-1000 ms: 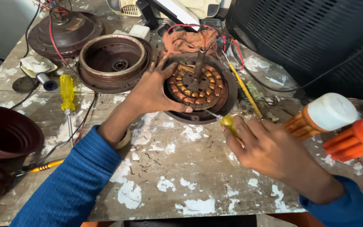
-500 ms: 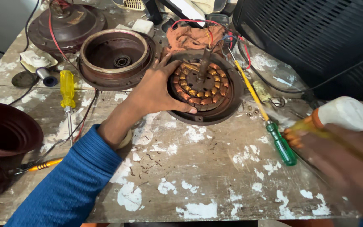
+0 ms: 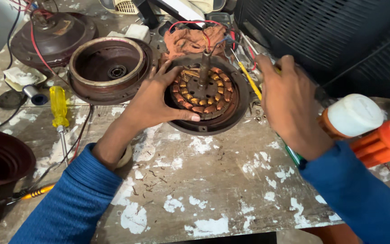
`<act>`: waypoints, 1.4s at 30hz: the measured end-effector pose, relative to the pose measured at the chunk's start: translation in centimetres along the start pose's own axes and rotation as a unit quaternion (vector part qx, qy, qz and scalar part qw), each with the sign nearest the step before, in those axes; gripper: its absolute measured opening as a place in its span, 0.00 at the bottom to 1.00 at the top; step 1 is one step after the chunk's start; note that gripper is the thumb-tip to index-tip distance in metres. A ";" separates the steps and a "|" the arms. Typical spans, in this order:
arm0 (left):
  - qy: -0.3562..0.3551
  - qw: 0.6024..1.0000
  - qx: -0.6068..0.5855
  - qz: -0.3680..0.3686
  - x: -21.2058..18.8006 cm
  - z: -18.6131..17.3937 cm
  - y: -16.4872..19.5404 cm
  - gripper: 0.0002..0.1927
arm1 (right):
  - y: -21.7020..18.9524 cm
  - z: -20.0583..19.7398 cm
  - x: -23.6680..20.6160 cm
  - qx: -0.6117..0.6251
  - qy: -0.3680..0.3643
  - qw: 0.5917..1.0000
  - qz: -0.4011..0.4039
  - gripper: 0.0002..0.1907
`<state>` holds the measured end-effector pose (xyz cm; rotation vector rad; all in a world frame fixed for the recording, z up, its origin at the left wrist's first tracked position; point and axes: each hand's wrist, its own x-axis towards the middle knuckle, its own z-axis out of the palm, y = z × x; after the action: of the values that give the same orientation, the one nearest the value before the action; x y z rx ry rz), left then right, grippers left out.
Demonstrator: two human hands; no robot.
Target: The person reassembles a ceiling fan motor on a cluttered workbench. They hold the wound stator plate steady, brush debris from the copper windings, position the rotor and housing over the shaft, and use screwdrivers to tighten screws while seating the motor parts together.
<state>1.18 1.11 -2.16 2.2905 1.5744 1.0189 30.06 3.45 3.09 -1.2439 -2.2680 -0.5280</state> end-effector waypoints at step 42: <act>0.029 0.998 -0.060 0.012 0.5 0.9 -0.1 0.80 | -1.0 4.7 2.1 0.442 -0.170 0.880 -0.042 0.73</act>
<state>1.80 1.83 -2.65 2.2242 1.4671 1.1618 27.09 6.89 0.46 -0.7817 -2.3689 0.7121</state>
